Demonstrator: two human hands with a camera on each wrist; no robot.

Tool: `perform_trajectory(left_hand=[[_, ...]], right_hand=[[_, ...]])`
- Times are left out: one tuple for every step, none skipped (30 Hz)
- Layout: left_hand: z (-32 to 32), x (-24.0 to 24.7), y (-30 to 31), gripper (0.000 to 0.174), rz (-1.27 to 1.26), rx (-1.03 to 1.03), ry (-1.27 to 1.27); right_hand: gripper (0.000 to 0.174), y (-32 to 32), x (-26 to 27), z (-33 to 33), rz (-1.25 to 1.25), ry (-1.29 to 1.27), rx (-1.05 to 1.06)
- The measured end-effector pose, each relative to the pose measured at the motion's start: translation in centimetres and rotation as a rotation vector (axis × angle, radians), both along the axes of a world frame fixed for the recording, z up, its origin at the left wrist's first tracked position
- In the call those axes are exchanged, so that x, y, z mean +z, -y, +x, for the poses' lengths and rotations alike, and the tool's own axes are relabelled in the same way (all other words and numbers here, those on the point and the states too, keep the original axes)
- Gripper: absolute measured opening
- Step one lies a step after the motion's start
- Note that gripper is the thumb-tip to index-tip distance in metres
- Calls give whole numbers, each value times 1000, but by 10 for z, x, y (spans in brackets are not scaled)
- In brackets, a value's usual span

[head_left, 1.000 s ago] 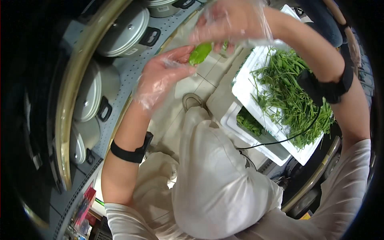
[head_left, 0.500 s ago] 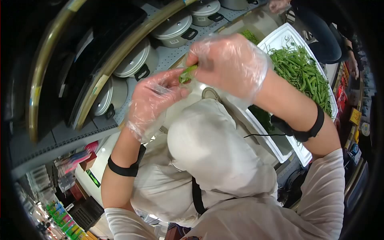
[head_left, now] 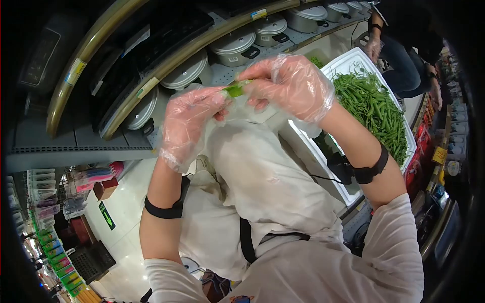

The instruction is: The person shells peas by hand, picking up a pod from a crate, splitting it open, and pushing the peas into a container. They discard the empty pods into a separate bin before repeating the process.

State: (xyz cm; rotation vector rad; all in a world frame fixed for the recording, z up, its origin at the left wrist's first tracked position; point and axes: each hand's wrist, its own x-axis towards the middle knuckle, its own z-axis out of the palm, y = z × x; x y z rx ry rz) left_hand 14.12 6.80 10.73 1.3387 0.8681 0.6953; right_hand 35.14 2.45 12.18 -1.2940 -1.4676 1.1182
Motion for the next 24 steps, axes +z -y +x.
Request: perform_trajectory(left_hand=[[-1,1,2,27,15,11,8],[-1,1,2,27,13,11,15],[-1,0,2,28,13,-5,19],[0,-2,1,29,11,-21,23],[0,-2,1,29,2,-22,32],[0,-1,1,30,-2,-35,49],[0,-1,0,32,-6,-47,64],[0,-3,-3,32,-13,-45,71],[0,-6,-5,29,-77,-62,99],[-1,-10,-6,26,-146,-76,127],[-1,-14,-6,26,-157,-67,129],[0,-18,-7,26,-201,-79,157],[1,-22,-7,25,-245,-91,184],[2,-25,-7,25,-254,-86,186],[3,-27,-9,25,-238,-97,180],[5,-30,-10,26,-224,-108,176],[6,-32,-12,26,-232,-107,182],[9,-34,-14,27,-220,-120,186],[11,-35,-16,28,-207,-136,189],[14,-38,-18,28,-214,-141,194],[18,-42,-19,28,-194,-154,182],[23,-45,-19,28,-177,-170,170],[28,-47,-19,28,-188,-184,172],[32,-48,-19,29,-133,-209,95]], right_hand=[[27,1,0,-2,-31,-120,-13],[27,3,0,-2,-33,-113,-14],[26,3,0,-2,-5,-95,-19],[26,4,0,-1,22,-75,-23],[26,5,0,0,14,-66,-25],[26,5,-1,1,1,-70,-36],[27,6,-2,1,-12,-74,-47],[27,6,-4,3,-19,-67,-45],[26,7,-7,4,-37,-43,-35],[26,7,-10,5,-58,-22,-22],[26,8,-13,4,-70,-20,-14],[28,9,-16,3,-110,-92,-29],[29,10,-19,2,-149,-165,-45],[29,11,-23,2,-158,-164,-41],[30,11,-28,4,-186,-210,-70],[30,11,-30,5,-215,-254,-100],[30,11,-31,5,-223,-248,-101],[30,11,-32,6,-251,-274,-143],[30,11,-33,7,-276,-299,-187],[30,11,-33,9,-281,-294,-194],[31,13,-34,12,-267,-265,-204],[31,15,-35,16,-254,-238,-216],[31,18,-36,20,-262,-236,-233],[30,21,-37,24,-247,-183,-239]])
